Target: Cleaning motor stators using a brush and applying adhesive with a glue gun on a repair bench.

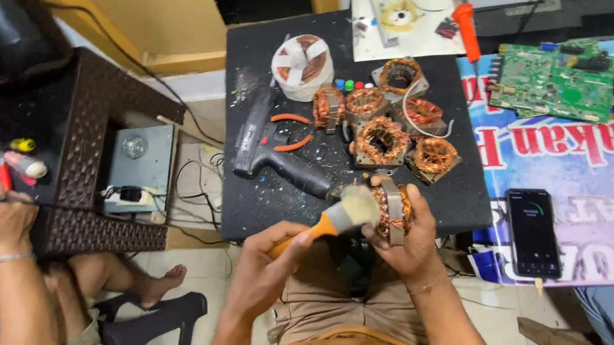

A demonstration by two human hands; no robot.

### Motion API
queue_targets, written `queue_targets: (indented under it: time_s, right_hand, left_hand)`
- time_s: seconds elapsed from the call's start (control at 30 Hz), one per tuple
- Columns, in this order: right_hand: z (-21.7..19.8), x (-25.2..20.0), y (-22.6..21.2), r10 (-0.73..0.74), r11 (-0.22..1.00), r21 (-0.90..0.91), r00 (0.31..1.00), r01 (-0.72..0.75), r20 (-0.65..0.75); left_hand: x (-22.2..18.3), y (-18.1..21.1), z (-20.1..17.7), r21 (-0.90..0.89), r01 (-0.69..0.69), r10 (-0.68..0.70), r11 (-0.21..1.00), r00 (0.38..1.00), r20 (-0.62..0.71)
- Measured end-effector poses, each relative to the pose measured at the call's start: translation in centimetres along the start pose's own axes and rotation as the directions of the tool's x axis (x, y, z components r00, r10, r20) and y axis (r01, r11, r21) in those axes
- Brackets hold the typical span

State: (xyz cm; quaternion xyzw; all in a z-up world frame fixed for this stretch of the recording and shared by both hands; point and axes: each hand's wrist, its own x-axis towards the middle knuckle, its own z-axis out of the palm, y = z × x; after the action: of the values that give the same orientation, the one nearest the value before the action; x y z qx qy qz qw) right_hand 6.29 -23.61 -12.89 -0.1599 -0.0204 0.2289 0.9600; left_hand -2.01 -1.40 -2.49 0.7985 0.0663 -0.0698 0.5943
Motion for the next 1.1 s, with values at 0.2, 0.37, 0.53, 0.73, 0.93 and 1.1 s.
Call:
queue_targets:
  time_s: [0.2, 0.37, 0.53, 0.73, 0.93, 1.1]
  right_hand:
    - [0.5, -0.1, -0.1, 0.059, 0.980, 0.184, 0.991, -0.081, 0.123]
    - [1.3, 0.6, -1.0, 0.137, 0.923, 0.344, 0.982, -0.175, 0.132]
    - [-1.5, 0.4, -1.1, 0.198, 0.874, 0.425, 0.972, -0.235, 0.130]
    - [0.2, 0.1, -1.0, 0.220, 0.889, 0.384, 0.968, -0.249, 0.117]
    - [-1.2, 0.6, -0.7, 0.202, 0.968, 0.159, 0.978, -0.192, -0.046]
    - [-3.2, 0.9, -0.4, 0.226, 0.971, 0.081, 0.974, -0.227, 0.015]
  left_hand:
    - [0.8, -0.6, 0.7, -0.126, 0.062, -0.042, 0.990, 0.987, 0.157]
    - [0.6, -0.6, 0.5, -0.335, 0.016, 0.072, 0.942, 0.966, 0.248]
    - [0.9, -0.2, 1.1, 0.033, 0.024, -0.027, 0.999, 0.995, 0.092]
    - [1.5, -0.7, 1.2, 0.031, -0.035, 0.032, 0.999, 0.994, 0.104]
    - [2.3, -2.9, -1.8, -0.125, -0.038, -0.002, 0.991, 0.952, -0.307]
    - [3.5, -4.0, -3.9, -0.190, -0.191, 0.051, 0.963, 0.821, -0.568]
